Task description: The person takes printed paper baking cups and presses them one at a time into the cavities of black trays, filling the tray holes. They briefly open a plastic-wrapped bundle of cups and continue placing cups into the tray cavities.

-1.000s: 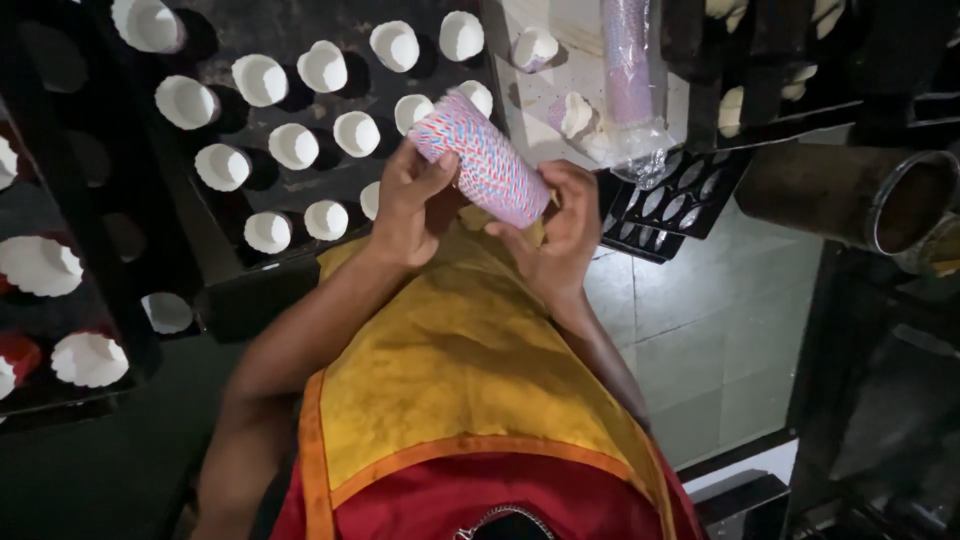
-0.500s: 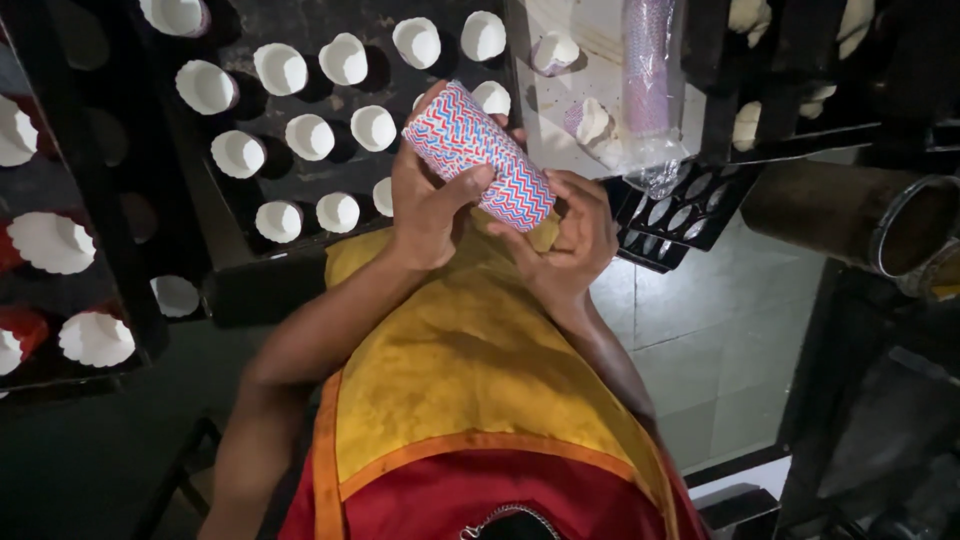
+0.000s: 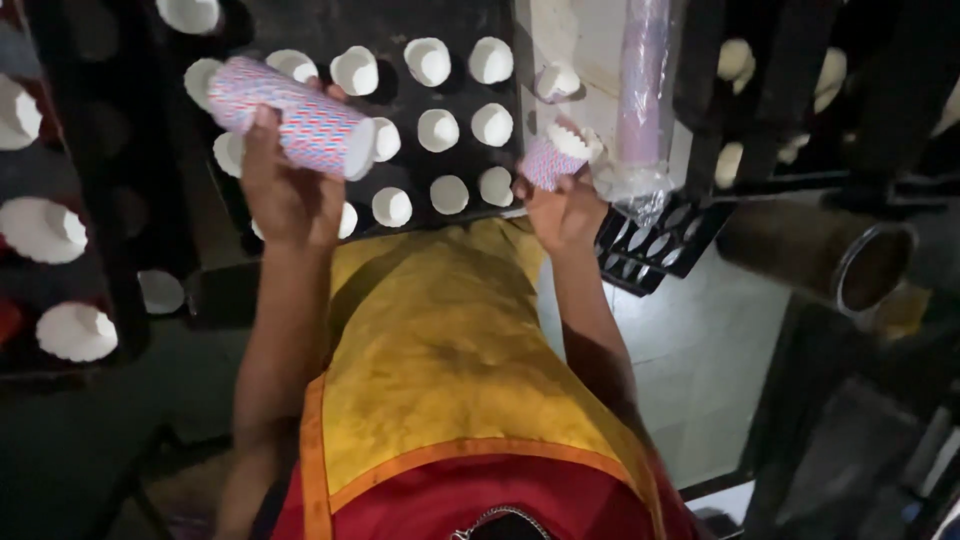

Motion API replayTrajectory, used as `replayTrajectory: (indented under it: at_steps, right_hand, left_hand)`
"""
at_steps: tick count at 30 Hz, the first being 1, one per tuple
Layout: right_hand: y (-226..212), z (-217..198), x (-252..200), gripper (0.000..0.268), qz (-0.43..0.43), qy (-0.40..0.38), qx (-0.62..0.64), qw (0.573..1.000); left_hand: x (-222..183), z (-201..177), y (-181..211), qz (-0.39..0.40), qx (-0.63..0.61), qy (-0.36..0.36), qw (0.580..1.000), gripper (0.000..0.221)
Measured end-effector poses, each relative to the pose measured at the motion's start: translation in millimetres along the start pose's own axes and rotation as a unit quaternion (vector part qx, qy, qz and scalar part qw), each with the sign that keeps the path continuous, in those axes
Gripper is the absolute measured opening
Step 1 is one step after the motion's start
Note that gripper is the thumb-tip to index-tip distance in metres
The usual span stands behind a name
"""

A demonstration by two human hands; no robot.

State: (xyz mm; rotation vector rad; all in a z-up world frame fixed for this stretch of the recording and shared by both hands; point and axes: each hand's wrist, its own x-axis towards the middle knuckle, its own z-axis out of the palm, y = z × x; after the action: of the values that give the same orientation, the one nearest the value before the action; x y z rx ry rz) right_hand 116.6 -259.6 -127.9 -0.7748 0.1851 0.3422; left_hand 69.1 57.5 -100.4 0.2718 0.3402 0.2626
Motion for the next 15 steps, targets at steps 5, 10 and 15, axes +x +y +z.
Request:
replayTrajectory:
  at_steps: [5,10,15]
  right_hand:
    - [-16.9,8.1,90.0,0.068,0.032,-0.072,-0.034,0.996]
    - [-2.9,-29.2,208.3,0.062,-0.018,-0.12,-0.246,0.962]
    - [18.5,-30.9,268.4,0.067,-0.187,-0.13,-0.667,0.71]
  left_hand:
    - [-9.7,-12.3,30.3,0.046,-0.032,0.03,0.998,0.056]
    - [-23.3,-18.1,36.1,0.085,-0.036,0.037,0.995,0.056]
    - [-37.7,-22.9,34.8,0.102,-0.047,0.094,0.989,0.059]
